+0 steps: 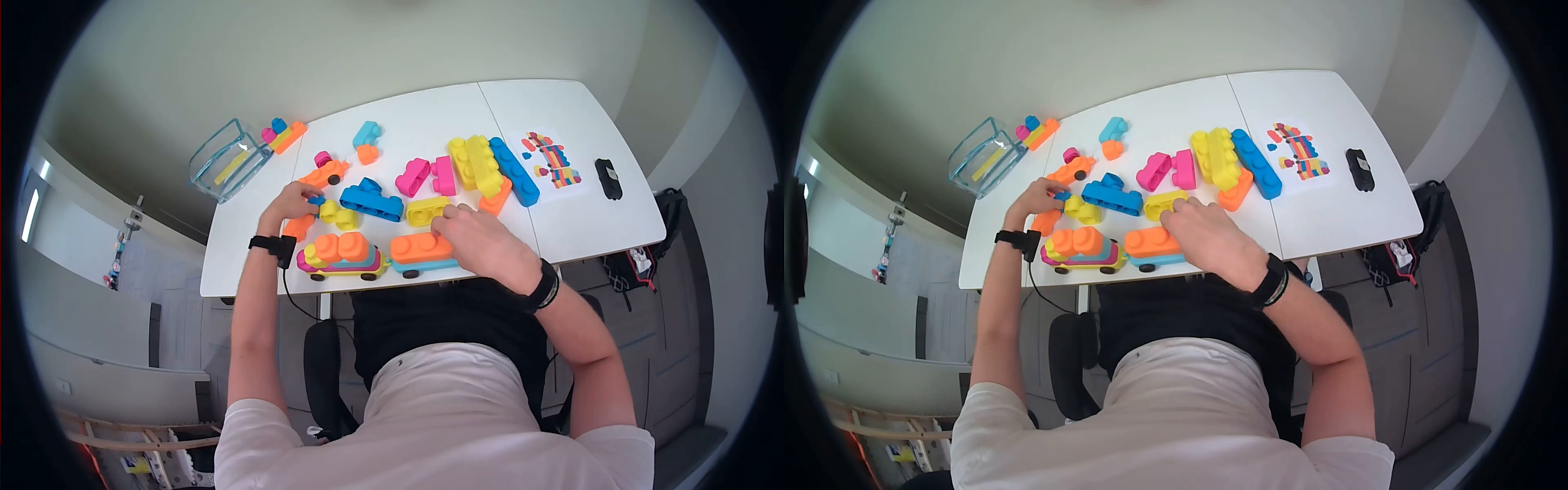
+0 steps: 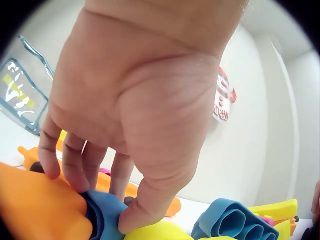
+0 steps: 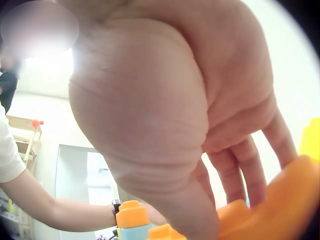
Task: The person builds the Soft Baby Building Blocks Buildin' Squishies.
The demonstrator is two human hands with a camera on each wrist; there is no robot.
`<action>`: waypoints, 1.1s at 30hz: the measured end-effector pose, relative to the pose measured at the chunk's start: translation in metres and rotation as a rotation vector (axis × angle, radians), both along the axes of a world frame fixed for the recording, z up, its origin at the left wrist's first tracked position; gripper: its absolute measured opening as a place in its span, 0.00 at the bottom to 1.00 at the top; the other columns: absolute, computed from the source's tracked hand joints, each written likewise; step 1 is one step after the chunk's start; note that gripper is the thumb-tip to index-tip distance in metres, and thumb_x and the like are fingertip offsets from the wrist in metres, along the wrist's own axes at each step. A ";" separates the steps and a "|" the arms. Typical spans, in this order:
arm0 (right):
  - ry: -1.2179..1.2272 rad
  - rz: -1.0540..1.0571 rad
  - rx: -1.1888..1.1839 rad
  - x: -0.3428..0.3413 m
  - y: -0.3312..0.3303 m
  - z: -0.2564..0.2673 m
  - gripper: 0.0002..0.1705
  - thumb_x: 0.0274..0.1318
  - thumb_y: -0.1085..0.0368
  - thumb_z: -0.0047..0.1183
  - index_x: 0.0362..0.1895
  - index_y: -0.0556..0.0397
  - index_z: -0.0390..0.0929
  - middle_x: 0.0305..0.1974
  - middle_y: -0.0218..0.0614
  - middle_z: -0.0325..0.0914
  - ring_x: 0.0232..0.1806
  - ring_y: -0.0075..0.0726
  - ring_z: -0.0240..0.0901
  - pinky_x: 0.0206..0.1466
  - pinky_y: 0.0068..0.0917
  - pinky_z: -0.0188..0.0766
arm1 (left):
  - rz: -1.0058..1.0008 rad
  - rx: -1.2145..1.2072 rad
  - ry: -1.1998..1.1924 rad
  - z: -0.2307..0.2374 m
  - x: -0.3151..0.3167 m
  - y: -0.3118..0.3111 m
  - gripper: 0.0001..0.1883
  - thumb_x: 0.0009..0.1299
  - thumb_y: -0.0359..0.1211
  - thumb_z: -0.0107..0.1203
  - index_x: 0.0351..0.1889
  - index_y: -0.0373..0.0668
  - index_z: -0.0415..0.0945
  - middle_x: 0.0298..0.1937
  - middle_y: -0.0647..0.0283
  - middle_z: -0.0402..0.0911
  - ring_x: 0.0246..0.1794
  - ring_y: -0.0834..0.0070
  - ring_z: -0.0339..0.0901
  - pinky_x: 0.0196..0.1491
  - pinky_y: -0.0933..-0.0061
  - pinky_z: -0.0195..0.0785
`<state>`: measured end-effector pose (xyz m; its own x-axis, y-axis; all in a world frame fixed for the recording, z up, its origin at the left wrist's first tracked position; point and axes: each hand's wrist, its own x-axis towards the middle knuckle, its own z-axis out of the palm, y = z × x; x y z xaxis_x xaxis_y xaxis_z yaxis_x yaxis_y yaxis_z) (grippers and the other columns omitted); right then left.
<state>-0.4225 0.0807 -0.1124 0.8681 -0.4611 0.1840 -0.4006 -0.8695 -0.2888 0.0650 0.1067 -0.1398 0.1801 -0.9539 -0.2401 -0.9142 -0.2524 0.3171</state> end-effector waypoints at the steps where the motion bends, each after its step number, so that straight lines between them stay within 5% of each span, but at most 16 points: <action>1: 0.002 -0.002 0.003 0.000 0.000 -0.001 0.13 0.60 0.78 0.59 0.48 0.57 0.84 0.47 0.46 0.83 0.56 0.55 0.83 0.51 0.49 0.84 | 0.017 -0.062 0.008 0.002 0.001 0.002 0.28 0.61 0.36 0.72 0.62 0.45 0.91 0.55 0.54 0.93 0.56 0.62 0.89 0.62 0.62 0.82; 8: -0.087 0.021 0.025 0.006 -0.002 -0.012 0.15 0.58 0.79 0.60 0.50 0.54 0.85 0.48 0.45 0.82 0.58 0.56 0.81 0.54 0.48 0.83 | 0.145 -0.396 0.182 0.088 -0.041 0.063 0.30 0.65 0.29 0.66 0.70 0.43 0.86 0.52 0.54 0.90 0.39 0.76 0.86 0.52 0.74 0.81; 12: 0.000 0.057 0.054 0.008 0.004 -0.007 0.24 0.58 0.75 0.70 0.60 0.50 0.84 0.55 0.41 0.80 0.61 0.52 0.80 0.60 0.46 0.79 | 0.166 -0.499 0.298 0.122 -0.091 0.107 0.28 0.65 0.26 0.66 0.66 0.41 0.87 0.58 0.55 0.90 0.43 0.78 0.89 0.51 0.74 0.82; 14: -0.009 0.075 0.069 0.009 0.006 -0.006 0.25 0.58 0.75 0.70 0.60 0.50 0.84 0.55 0.41 0.80 0.62 0.52 0.80 0.59 0.45 0.79 | 0.011 -0.594 0.341 0.128 -0.129 0.120 0.27 0.65 0.24 0.66 0.65 0.39 0.86 0.62 0.56 0.89 0.42 0.77 0.88 0.51 0.73 0.82; 19: -0.108 0.075 0.070 0.014 0.010 -0.011 0.19 0.57 0.80 0.60 0.53 0.54 0.84 0.50 0.44 0.81 0.60 0.57 0.80 0.56 0.48 0.83 | -0.113 -0.577 0.309 0.123 -0.171 0.117 0.28 0.62 0.24 0.69 0.64 0.42 0.86 0.59 0.57 0.91 0.50 0.65 0.88 0.59 0.66 0.81; 22: -0.014 0.022 0.083 0.013 0.008 -0.009 0.25 0.57 0.75 0.71 0.61 0.50 0.84 0.55 0.41 0.81 0.62 0.52 0.80 0.57 0.45 0.81 | -0.216 -0.544 0.238 0.123 -0.191 0.111 0.28 0.61 0.26 0.71 0.64 0.41 0.85 0.61 0.57 0.91 0.54 0.65 0.88 0.64 0.63 0.80; 24: 0.042 0.006 0.116 0.014 0.006 -0.010 0.26 0.58 0.74 0.71 0.61 0.49 0.84 0.54 0.41 0.81 0.61 0.52 0.81 0.57 0.45 0.82 | -0.195 -0.473 0.337 0.112 -0.200 0.108 0.28 0.60 0.27 0.72 0.62 0.41 0.86 0.58 0.57 0.92 0.61 0.60 0.87 0.71 0.57 0.74; 26: 0.048 0.007 0.120 0.015 0.005 -0.011 0.26 0.58 0.72 0.72 0.62 0.49 0.84 0.54 0.42 0.82 0.61 0.53 0.81 0.58 0.45 0.81 | -0.283 -0.475 0.051 0.101 -0.214 0.103 0.28 0.59 0.26 0.73 0.61 0.45 0.87 0.58 0.58 0.91 0.70 0.57 0.83 0.82 0.47 0.62; 27: 0.053 0.014 0.121 0.015 0.004 -0.012 0.27 0.58 0.70 0.74 0.62 0.49 0.84 0.54 0.42 0.82 0.62 0.53 0.81 0.59 0.45 0.81 | -0.234 -0.425 0.051 0.103 -0.228 0.105 0.28 0.58 0.27 0.74 0.59 0.50 0.88 0.59 0.60 0.90 0.73 0.55 0.79 0.88 0.37 0.48; 28: 0.057 0.010 0.125 0.014 0.003 -0.011 0.27 0.58 0.70 0.74 0.62 0.49 0.84 0.54 0.42 0.82 0.62 0.53 0.81 0.59 0.45 0.81 | -0.236 -0.421 0.056 0.100 -0.232 0.102 0.28 0.58 0.27 0.74 0.59 0.50 0.88 0.59 0.60 0.90 0.73 0.55 0.79 0.88 0.37 0.48; 31: 0.007 -0.060 0.143 0.008 -0.001 -0.002 0.29 0.58 0.60 0.77 0.62 0.51 0.84 0.55 0.44 0.82 0.62 0.54 0.81 0.61 0.45 0.81 | -0.255 -0.319 0.043 0.095 -0.236 0.096 0.28 0.57 0.27 0.75 0.58 0.53 0.88 0.59 0.63 0.89 0.72 0.56 0.79 0.89 0.31 0.45; 33: -0.229 -0.317 -0.012 0.004 -0.011 0.006 0.35 0.57 0.49 0.78 0.63 0.52 0.83 0.57 0.46 0.82 0.62 0.55 0.81 0.61 0.48 0.82 | -0.270 -0.327 0.000 0.089 -0.234 0.095 0.28 0.56 0.27 0.77 0.57 0.52 0.88 0.58 0.64 0.90 0.70 0.56 0.80 0.89 0.31 0.45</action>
